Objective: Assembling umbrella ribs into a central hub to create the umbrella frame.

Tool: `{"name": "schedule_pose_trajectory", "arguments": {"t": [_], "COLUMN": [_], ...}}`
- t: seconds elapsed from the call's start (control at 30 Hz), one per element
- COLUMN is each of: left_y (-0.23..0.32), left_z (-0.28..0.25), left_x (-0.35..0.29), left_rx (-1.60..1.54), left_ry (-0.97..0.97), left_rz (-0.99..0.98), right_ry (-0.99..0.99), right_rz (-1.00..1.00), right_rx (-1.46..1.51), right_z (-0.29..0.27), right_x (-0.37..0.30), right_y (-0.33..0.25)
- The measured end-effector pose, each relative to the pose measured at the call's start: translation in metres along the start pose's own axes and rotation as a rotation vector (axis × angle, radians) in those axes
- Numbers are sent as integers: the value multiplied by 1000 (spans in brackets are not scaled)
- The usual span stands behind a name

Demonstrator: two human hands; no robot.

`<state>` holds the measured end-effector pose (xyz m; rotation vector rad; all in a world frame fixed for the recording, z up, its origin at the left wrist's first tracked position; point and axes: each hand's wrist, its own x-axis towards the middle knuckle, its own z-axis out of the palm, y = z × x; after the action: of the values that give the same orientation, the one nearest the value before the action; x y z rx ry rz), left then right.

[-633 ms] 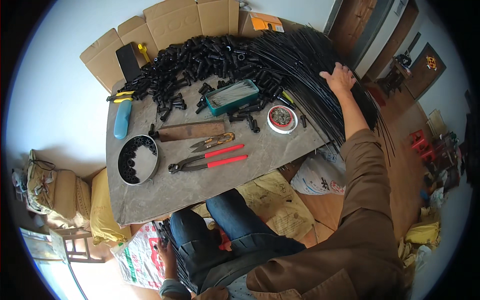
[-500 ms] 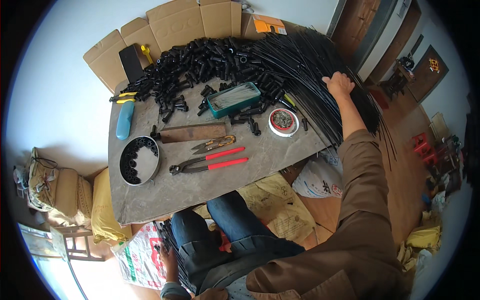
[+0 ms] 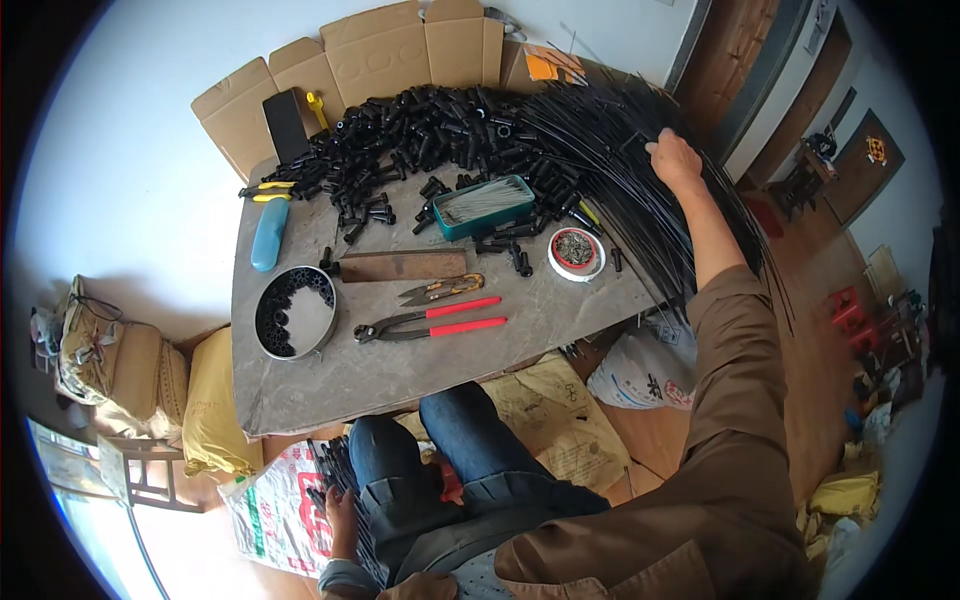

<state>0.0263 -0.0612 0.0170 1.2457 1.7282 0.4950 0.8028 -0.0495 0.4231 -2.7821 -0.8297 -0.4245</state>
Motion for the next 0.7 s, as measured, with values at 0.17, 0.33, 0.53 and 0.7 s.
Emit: {"name": "schedule_pose_trajectory", "arguments": {"t": [0.17, 0.33, 0.53, 0.7], "left_y": [12, 23, 45, 82], "left_z": [7, 7, 7, 12], "left_x": [-6, -14, -17, -30], "left_rx": [-111, -148, -327, -219], "left_ry": [-40, -62, -177, -101], "left_rz": [-42, 17, 107, 294], "right_ry": [3, 192, -22, -376], "right_rz": [-71, -84, -228, -416], "right_rx": [-86, 139, 1083, 1629], "right_z": [-25, -75, -141, -178], "right_x": [-2, 5, 8, -74], "right_y": [-2, -29, -64, -130]}}
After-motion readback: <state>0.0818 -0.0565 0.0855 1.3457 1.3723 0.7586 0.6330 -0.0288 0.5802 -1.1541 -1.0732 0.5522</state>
